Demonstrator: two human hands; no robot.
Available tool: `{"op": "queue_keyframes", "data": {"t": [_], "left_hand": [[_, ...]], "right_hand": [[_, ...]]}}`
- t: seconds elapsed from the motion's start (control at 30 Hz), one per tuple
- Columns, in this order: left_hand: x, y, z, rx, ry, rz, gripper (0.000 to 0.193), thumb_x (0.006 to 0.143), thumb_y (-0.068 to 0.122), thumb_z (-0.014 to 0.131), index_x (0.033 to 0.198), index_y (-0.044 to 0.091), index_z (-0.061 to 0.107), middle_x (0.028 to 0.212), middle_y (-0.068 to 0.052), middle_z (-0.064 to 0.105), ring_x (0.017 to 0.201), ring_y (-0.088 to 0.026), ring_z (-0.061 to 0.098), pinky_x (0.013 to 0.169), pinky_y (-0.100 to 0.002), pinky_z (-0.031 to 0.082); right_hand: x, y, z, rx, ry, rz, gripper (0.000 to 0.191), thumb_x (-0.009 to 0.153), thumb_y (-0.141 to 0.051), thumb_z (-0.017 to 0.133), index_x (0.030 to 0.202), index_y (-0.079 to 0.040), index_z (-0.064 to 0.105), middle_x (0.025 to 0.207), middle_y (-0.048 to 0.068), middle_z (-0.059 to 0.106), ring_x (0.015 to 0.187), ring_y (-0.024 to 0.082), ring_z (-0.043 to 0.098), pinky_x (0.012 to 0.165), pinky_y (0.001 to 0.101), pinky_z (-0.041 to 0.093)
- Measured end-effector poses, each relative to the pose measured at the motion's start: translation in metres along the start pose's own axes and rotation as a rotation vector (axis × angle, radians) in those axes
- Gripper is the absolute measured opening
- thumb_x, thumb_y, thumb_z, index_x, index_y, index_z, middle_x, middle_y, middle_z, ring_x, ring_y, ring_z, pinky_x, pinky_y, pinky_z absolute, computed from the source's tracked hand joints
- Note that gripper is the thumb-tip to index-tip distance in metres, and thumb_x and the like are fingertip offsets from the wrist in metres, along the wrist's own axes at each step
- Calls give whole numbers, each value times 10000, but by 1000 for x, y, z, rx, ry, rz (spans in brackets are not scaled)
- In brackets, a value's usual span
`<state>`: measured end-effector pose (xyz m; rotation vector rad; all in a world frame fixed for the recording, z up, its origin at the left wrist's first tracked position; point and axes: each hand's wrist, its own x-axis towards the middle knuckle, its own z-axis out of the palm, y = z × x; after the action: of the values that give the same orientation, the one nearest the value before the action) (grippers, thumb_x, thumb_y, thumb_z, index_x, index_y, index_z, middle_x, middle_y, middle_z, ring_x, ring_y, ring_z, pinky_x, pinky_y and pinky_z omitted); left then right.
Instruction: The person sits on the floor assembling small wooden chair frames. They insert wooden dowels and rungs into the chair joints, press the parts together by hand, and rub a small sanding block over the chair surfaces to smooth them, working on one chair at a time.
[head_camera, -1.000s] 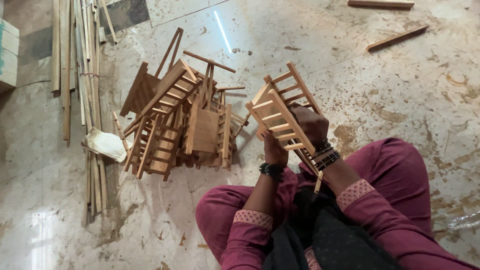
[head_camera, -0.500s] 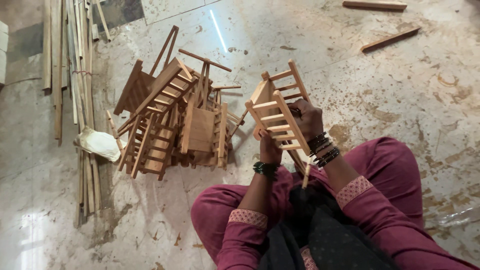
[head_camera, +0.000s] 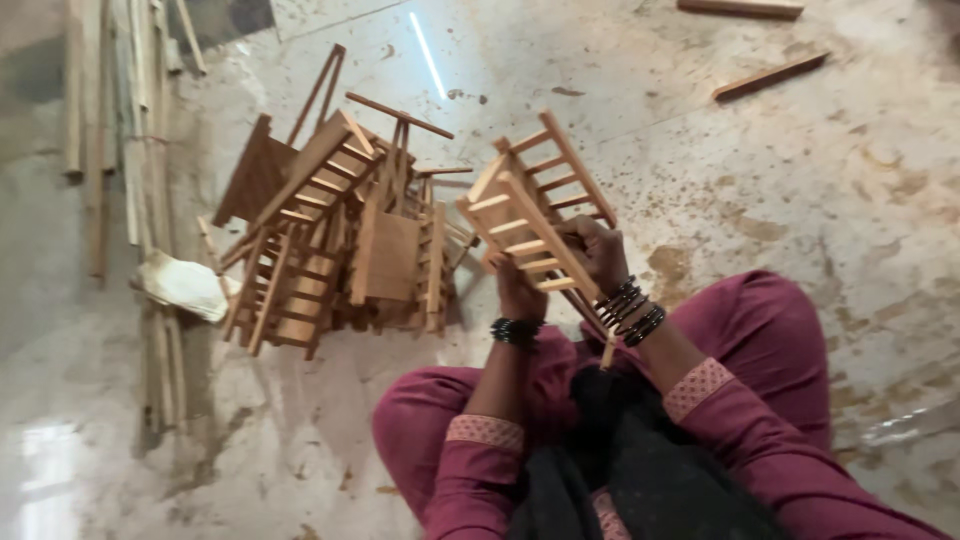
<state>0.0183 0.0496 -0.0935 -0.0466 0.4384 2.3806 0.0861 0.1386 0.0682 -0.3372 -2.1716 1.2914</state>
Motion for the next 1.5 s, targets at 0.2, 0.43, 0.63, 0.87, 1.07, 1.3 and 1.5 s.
{"op": "queue_keyframes", "data": {"t": [0.2,0.43,0.63,0.87,1.07,1.3,1.5], "left_hand": [[2,12,7,-62,22,79,627,973,669,513,1411,222,480,1292,-15,600,1184,-250,597,984,-467,511],[-2,11,13,-85,-66,29,802,928,748,512,1449,141,460,1315,-90,606,1189,-289,620,1002,-489,528],[-1,18,13,-100,16,77,760,896,749,549,1446,227,493,1294,1,629,1148,-240,622,940,-459,532],[-9,16,11,-161,-12,86,705,890,732,578,1336,186,563,1145,9,687,1057,-213,673,944,-428,555],[-11,12,3,-43,107,5,604,909,702,550,1312,255,507,1205,59,601,1119,-174,620,936,-432,543],[-16,6,0,51,-70,54,674,995,730,484,1372,172,471,1238,-43,592,1122,-240,607,924,-460,527],[-14,8,-2,-45,-63,39,710,986,723,443,1408,152,464,1252,-41,598,1139,-231,615,949,-435,546]], "right_hand": [[-12,-9,1,-309,215,-312,199,854,-125,813,1019,-43,738,1038,138,763,933,275,752,815,360,592],[-22,-3,-9,-462,110,-362,220,792,-143,784,990,-51,757,908,124,756,839,311,711,771,421,569],[-22,5,-19,-408,299,-174,63,996,-110,774,992,-67,728,919,122,740,797,242,732,730,370,581],[-27,-15,-25,-551,278,-457,61,983,-34,706,1040,-54,712,1013,135,782,851,268,721,767,384,577],[-4,-19,-5,-841,224,-435,97,990,-134,736,987,-73,661,851,139,700,835,321,690,708,428,574],[-1,-19,6,-794,190,-145,119,963,-210,726,964,-105,671,710,99,664,664,291,678,584,438,532],[-6,-18,4,-561,281,-275,88,1025,-156,700,1098,-108,689,866,105,738,673,255,710,605,387,551]]}}
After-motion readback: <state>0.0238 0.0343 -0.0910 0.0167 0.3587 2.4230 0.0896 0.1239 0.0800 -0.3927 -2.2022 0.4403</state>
